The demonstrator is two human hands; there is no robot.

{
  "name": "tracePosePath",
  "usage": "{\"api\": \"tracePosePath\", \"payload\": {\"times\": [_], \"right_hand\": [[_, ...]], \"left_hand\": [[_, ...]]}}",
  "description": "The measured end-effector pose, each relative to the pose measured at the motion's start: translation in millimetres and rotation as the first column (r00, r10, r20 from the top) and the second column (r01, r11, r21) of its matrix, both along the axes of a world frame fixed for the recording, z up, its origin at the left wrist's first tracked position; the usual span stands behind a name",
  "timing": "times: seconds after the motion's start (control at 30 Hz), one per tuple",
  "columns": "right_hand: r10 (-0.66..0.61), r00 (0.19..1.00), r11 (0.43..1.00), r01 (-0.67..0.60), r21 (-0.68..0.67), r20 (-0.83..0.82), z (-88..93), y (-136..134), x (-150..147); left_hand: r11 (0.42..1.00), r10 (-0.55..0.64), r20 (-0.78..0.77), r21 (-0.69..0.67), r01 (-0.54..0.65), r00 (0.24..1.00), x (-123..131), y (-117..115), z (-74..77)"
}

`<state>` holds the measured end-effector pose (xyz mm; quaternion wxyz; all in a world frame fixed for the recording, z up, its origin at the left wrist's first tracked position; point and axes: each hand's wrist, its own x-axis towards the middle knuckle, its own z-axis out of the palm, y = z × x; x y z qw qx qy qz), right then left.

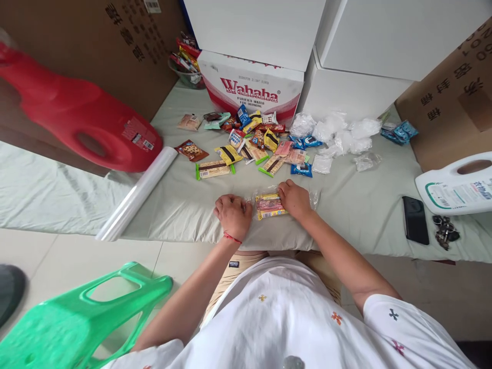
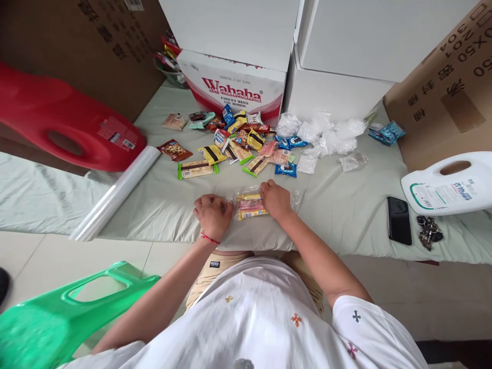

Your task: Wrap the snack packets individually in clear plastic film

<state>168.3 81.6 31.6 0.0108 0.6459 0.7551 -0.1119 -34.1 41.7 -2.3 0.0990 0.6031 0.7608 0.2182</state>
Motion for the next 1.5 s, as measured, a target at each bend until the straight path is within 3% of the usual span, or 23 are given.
{"api": "tracePosePath", "payload": {"times": [0.13,0.27,0.37,0.47,0.53,0.63,0.7,0.77,0.83,0.9,0.97,1.07,1.17,1.27,1.37,1.43,1.5], "right_hand": [[-0.050,0.992,0.998,0.053,0.022,-0.114,1.3,3,9],[-0.074,0.976,0.995,0.087,0.057,-0.206,-3.6,11,46],[-0.112,0.982,0.991,0.121,0.054,-0.151,-5.7,14,87],[-0.207,0.973,0.970,0.217,0.108,-0.099,4.1,11,111],[-0.196,0.969,0.945,0.228,0.233,-0.153,16.1,2,105],[0.071,0.957,0.933,0.036,0.358,-0.282,30.3,-16,64],[0.267,0.911,0.943,-0.179,0.282,-0.314,31.0,-28,30],[0.319,0.906,0.946,-0.287,0.150,-0.278,25.3,-35,3],[0.289,0.933,0.957,-0.285,0.050,-0.215,18.1,-38,-11],[0.256,0.950,0.966,-0.258,0.007,-0.178,13.9,-38,-14],[0.251,0.953,0.966,-0.257,-0.010,-0.168,14.0,-37,-12],[0.257,0.950,0.964,-0.265,-0.026,-0.176,17.1,-36,-10],[0.231,0.946,0.967,-0.248,-0.051,-0.227,15.8,-33,-10],[0.147,0.937,0.982,-0.176,-0.064,-0.317,8.7,-28,-8],[0.109,0.866,0.985,-0.160,-0.065,-0.489,1.8,-24,3],[0.072,0.783,0.983,-0.159,-0.087,-0.618,-0.1,-23,17],[-0.011,0.727,0.996,-0.055,-0.075,-0.686,-0.5,-23,36]], "left_hand": [[0.995,-0.065,-0.059,0.068,0.069,0.996,3,-5,-3.6],[0.980,-0.171,-0.112,0.086,0.181,0.979,8,-7,-4.8],[0.981,-0.181,-0.140,0.042,0.188,0.974,6,-5,-5.6],[0.981,-0.194,-0.173,-0.030,0.192,0.966,4,-4,-5.3],[0.975,-0.220,-0.201,-0.056,0.213,0.954,3,-4,-4.7],[0.968,-0.252,-0.232,-0.079,0.239,0.940,5,-4,-3.8],[0.964,-0.265,-0.231,-0.085,0.252,0.936,5,-4,-2.7],[0.965,-0.259,-0.188,-0.081,0.248,0.947,2,-2,-0.4],[0.974,-0.220,-0.064,-0.077,0.215,0.973,-5,2,4.4],[0.981,-0.149,0.164,-0.099,0.167,0.975,-14,7,12.0],[0.979,-0.051,0.453,-0.152,0.133,0.890,-17,12,21.5],[0.969,0.037,0.752,-0.187,0.160,0.658,-5,16,33.9],[0.954,0.000,0.863,-0.151,0.257,0.506,24,13,35.8],[0.942,0.013,0.892,-0.162,0.293,0.451,49,10,27.1],[0.943,-0.001,0.871,-0.163,0.290,0.491,56,8,17.2],[0.948,-0.124,0.771,-0.093,0.303,0.625,56,6,12.9],[0.941,-0.265,0.576,-0.019,0.337,0.773,56,4,10.4]]}}
